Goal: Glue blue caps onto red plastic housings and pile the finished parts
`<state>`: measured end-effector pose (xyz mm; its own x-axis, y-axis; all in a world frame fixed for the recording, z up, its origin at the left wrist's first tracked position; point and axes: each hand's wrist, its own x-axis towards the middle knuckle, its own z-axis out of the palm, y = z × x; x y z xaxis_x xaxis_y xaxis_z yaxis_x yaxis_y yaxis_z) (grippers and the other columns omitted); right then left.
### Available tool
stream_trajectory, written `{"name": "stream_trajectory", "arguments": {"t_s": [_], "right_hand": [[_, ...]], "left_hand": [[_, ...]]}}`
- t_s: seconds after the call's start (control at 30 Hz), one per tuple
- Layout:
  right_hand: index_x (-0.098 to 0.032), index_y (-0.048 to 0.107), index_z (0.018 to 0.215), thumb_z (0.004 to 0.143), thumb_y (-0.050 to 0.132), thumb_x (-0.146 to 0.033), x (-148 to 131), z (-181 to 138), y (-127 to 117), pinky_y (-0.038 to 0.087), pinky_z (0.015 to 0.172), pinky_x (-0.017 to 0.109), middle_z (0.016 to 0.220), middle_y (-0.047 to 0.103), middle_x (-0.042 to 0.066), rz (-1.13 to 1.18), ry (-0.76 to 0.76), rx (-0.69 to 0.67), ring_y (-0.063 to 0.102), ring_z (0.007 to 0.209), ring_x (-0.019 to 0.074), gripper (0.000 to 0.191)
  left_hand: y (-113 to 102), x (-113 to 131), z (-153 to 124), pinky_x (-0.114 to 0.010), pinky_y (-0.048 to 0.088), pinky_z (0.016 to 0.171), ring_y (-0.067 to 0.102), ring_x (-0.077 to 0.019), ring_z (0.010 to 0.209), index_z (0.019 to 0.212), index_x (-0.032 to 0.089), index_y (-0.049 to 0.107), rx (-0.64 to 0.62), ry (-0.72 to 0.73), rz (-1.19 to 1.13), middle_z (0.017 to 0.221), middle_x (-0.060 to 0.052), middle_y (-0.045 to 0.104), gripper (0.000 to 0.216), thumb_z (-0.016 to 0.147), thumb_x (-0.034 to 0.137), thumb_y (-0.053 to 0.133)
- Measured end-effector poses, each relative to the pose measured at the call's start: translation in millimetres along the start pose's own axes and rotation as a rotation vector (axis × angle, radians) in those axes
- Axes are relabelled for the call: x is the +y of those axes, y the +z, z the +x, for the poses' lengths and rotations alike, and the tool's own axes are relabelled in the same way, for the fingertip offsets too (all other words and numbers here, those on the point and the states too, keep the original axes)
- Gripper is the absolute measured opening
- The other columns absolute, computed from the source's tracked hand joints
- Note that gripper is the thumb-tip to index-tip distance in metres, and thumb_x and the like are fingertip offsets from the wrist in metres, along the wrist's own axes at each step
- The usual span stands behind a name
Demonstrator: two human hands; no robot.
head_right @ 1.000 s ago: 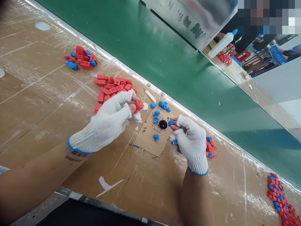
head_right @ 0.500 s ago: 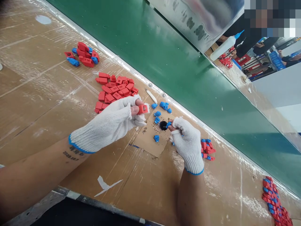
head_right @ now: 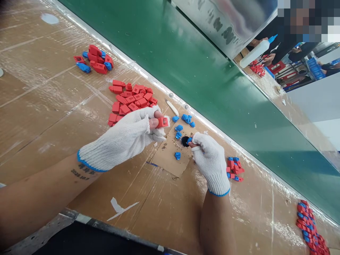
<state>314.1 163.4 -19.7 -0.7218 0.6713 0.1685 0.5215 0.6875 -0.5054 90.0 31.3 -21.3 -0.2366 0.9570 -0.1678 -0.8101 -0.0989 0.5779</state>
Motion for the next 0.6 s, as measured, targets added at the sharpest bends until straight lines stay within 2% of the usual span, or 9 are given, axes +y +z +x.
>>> {"name": "stream_trajectory", "arguments": {"t_s": [0.13,0.23,0.33,0.43,0.53,0.6], "right_hand": [[-0.027,0.061,0.083,0.103,0.062,-0.027,1,0,0,0.053,0.064,0.035,0.069,0.065,-0.001,-0.022,-0.015,0.008,0.066,0.064,0.0194,0.019],[-0.026,0.062,0.083,0.099,0.066,-0.023,0,-2,-1,0.055,0.069,0.036,0.080,0.072,0.001,-0.034,-0.042,0.061,0.070,0.072,0.0198,0.017],[-0.026,0.064,0.085,0.092,0.072,-0.019,-7,-3,-5,0.061,0.077,0.040,0.094,0.077,0.004,0.118,-0.067,0.239,0.077,0.089,0.0241,0.013],[-0.028,0.068,0.091,0.087,0.076,-0.014,-22,-3,-11,0.064,0.077,0.041,0.095,0.076,0.003,0.284,-0.161,0.441,0.077,0.092,0.0245,0.017],[-0.029,0.069,0.093,0.082,0.077,-0.005,-38,-5,-16,0.065,0.080,0.041,0.089,0.073,-0.002,0.363,-0.310,0.506,0.075,0.086,0.0208,0.027],[-0.029,0.070,0.096,0.081,0.076,-0.003,-48,-9,-15,0.065,0.084,0.043,0.090,0.073,-0.002,0.421,-0.341,0.498,0.075,0.087,0.0206,0.031]], "left_hand": [[-1,0,1,-0.022,0.057,0.073,0.060,-0.0089,0.077,0.089,0.015,0.069,-0.010,0.011,0.010,0.088,-0.001,0.065,0.009,0.097,0.015,0.073],[-2,-1,1,-0.023,0.059,0.075,0.064,-0.0093,0.078,0.089,0.015,0.068,0.000,-0.005,0.008,0.089,-0.001,0.066,0.011,0.093,0.017,0.078],[-2,-4,-2,-0.022,0.058,0.073,0.066,-0.0089,0.076,0.093,0.014,0.070,0.019,-0.014,0.042,0.088,-0.001,0.068,0.012,0.090,0.017,0.081],[1,-10,-5,-0.024,0.059,0.075,0.070,-0.0104,0.076,0.101,0.013,0.073,0.000,-0.042,0.097,0.090,-0.003,0.074,0.017,0.089,0.020,0.084],[3,-18,-9,-0.027,0.061,0.080,0.073,-0.0120,0.077,0.101,0.013,0.074,-0.054,-0.092,0.138,0.088,-0.003,0.077,0.029,0.083,0.027,0.092],[5,-22,-12,-0.027,0.062,0.081,0.073,-0.0122,0.075,0.097,0.013,0.075,-0.083,-0.113,0.135,0.084,-0.002,0.076,0.037,0.077,0.034,0.098]]}}
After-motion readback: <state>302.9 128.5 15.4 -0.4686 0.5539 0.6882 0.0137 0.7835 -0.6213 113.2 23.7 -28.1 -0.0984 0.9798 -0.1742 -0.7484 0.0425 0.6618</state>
